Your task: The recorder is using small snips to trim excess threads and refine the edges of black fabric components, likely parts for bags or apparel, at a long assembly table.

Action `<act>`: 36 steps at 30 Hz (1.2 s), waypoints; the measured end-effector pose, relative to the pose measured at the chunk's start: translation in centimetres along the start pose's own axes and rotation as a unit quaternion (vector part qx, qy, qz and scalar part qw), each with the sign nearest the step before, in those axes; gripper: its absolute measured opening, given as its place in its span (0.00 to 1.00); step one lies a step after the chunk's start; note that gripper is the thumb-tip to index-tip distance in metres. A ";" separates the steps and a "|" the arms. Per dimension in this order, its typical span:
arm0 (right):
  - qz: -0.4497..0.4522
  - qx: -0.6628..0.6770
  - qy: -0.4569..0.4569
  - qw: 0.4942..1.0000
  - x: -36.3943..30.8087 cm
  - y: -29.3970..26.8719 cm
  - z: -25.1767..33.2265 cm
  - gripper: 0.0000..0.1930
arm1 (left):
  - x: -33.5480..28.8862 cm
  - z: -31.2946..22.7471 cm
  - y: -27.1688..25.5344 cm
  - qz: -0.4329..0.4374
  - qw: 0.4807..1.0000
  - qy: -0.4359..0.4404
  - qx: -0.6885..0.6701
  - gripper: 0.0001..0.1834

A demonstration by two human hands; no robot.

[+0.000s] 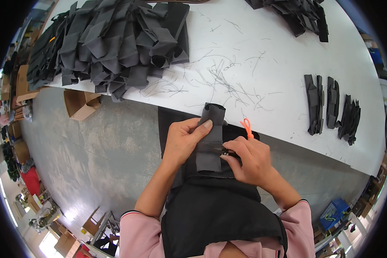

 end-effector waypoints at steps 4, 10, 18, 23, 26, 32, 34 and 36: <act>0.024 0.316 0.218 0.923 -0.3 0.5 -0.9 0.10 | -0.1 0.4 0.3 0.022 1.000 -0.002 -0.001 0.14; -0.033 0.210 0.225 0.951 -1.4 0.0 -1.0 0.10 | 0.0 0.6 0.5 0.014 0.999 0.004 -0.044 0.13; 0.011 0.011 0.079 0.997 -0.6 -0.5 0.6 0.13 | -0.1 0.7 0.4 -0.003 1.000 0.006 -0.021 0.14; -0.028 0.065 0.101 0.992 -0.9 0.1 0.1 0.12 | -0.2 0.2 0.7 -0.008 0.999 0.011 -0.040 0.15; -0.028 0.078 0.112 0.990 -0.9 0.1 0.1 0.12 | -0.2 0.5 0.6 -0.007 0.999 0.009 -0.036 0.15; -0.015 0.012 0.089 0.996 -0.5 0.1 0.6 0.12 | -0.2 0.7 0.8 -0.006 1.000 0.018 -0.003 0.15; -0.016 0.005 0.080 0.997 -0.4 0.0 0.6 0.12 | -0.1 0.7 0.8 -0.007 1.000 0.020 -0.002 0.15; -0.016 -0.004 0.071 0.997 -0.3 -0.1 0.7 0.11 | -0.2 0.5 0.9 -0.010 1.000 0.025 -0.003 0.15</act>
Point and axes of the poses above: each hand's wrist, its own x-axis towards the middle knuckle, its own y-axis out of the palm, z = x × y, the point moved 3 cm from there along x, towards the middle knuckle, and after that the axes turned 6 degrees about x, right-handed, at the moved point
